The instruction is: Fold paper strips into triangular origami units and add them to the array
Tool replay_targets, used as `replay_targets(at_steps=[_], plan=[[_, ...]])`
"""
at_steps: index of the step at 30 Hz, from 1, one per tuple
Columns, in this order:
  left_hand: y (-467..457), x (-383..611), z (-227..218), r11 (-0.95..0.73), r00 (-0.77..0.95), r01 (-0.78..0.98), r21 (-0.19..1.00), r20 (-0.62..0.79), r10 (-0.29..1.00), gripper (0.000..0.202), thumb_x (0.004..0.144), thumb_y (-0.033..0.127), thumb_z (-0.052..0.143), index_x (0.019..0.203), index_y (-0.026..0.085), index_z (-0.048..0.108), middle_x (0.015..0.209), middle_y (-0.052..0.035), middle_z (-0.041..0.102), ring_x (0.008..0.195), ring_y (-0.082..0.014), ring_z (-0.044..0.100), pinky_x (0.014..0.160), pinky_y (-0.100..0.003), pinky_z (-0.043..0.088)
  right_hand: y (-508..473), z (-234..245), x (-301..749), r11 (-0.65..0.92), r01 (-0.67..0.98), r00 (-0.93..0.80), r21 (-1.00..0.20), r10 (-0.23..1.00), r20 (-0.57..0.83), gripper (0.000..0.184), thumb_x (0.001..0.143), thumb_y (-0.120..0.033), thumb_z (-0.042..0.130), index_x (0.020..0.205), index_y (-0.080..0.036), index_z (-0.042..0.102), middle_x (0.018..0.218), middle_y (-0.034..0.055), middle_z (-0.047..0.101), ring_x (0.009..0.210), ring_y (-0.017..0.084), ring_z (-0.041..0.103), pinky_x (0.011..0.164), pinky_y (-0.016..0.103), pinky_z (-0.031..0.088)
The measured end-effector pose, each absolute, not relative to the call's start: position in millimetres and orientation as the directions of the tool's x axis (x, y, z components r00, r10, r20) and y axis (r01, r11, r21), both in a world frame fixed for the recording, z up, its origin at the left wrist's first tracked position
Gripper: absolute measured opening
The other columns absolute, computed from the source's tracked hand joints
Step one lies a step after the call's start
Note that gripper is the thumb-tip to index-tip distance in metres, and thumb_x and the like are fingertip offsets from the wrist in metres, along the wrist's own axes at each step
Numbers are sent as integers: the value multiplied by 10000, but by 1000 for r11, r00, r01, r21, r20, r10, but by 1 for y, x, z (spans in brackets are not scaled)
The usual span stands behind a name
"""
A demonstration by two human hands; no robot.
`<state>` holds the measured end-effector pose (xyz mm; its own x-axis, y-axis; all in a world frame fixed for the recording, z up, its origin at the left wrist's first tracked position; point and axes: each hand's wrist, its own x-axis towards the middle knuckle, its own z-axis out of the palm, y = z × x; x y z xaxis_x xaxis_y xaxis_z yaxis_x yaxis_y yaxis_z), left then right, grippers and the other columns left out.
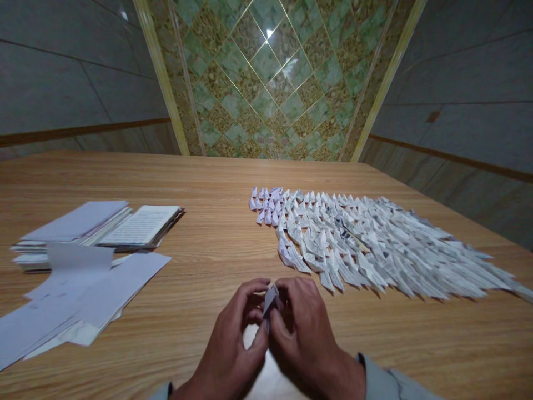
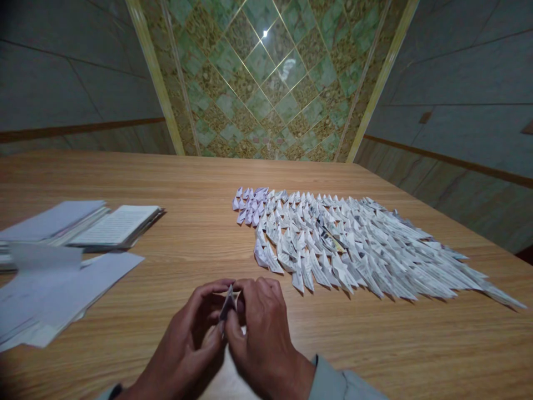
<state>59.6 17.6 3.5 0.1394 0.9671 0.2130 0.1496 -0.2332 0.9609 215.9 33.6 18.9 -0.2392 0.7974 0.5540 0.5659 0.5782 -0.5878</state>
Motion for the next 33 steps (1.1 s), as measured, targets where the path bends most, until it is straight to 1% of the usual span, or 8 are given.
replay_targets(at_steps=[5,7,11,16,21,26,30,33], plan=[[11,63,0,-402,180,283,871,364,914,564,809,1,575,1302,271,539,1367,-104,600,1243,-261,599,1063,-393,481,37,14,214,501,608,-202,-616,848,490,248,715,-35,555,892,-208,577,800,22,628,769,227,540,715,342,347],[11,64,0,-417,164,280,865,385,908,580,782,-16,575,1282,277,555,1358,-92,608,1238,-256,601,1077,-386,469,38,13,214,504,626,-211,-595,844,493,234,705,-27,548,851,-208,569,785,24,624,758,227,536,700,339,340],[11,65,3,-318,117,209,925,300,947,439,838,58,575,1227,260,590,1259,-87,664,1100,-240,668,944,-344,550,38,11,214,555,628,-243,-546,806,540,253,715,-21,523,879,-204,584,803,32,633,772,231,538,722,349,336],[13,61,6,-113,109,61,992,106,988,194,965,259,540,1150,227,588,1035,-67,726,769,-197,699,672,-293,590,36,12,214,606,590,-289,-534,776,560,322,764,-24,509,1013,-205,605,853,30,647,803,230,542,749,346,331],[17,61,11,-135,95,94,986,126,987,63,945,248,559,976,224,607,803,4,693,686,-168,655,626,-246,535,34,17,214,641,590,-341,-491,749,568,287,778,-21,492,977,-207,582,823,21,628,771,219,518,749,342,317],[19,61,10,-78,92,-6,997,79,993,73,852,180,614,907,214,582,704,34,629,603,-142,594,559,-216,487,33,21,213,669,592,-400,-450,728,557,188,835,-65,477,924,-208,560,789,23,613,742,217,498,734,347,307],[18,57,13,-175,-38,57,983,178,983,44,788,175,635,778,203,602,657,36,598,572,-131,553,530,-201,454,32,20,213,686,577,-408,-443,712,572,138,850,-102,477,899,-209,547,767,22,598,724,214,492,713,348,313],[17,53,18,-251,-72,134,959,262,962,42,789,195,640,749,207,637,640,30,636,556,-139,575,519,-201,467,31,20,214,678,527,-397,-512,730,556,176,812,-104,494,943,-207,551,805,28,610,743,211,513,705,343,339]])
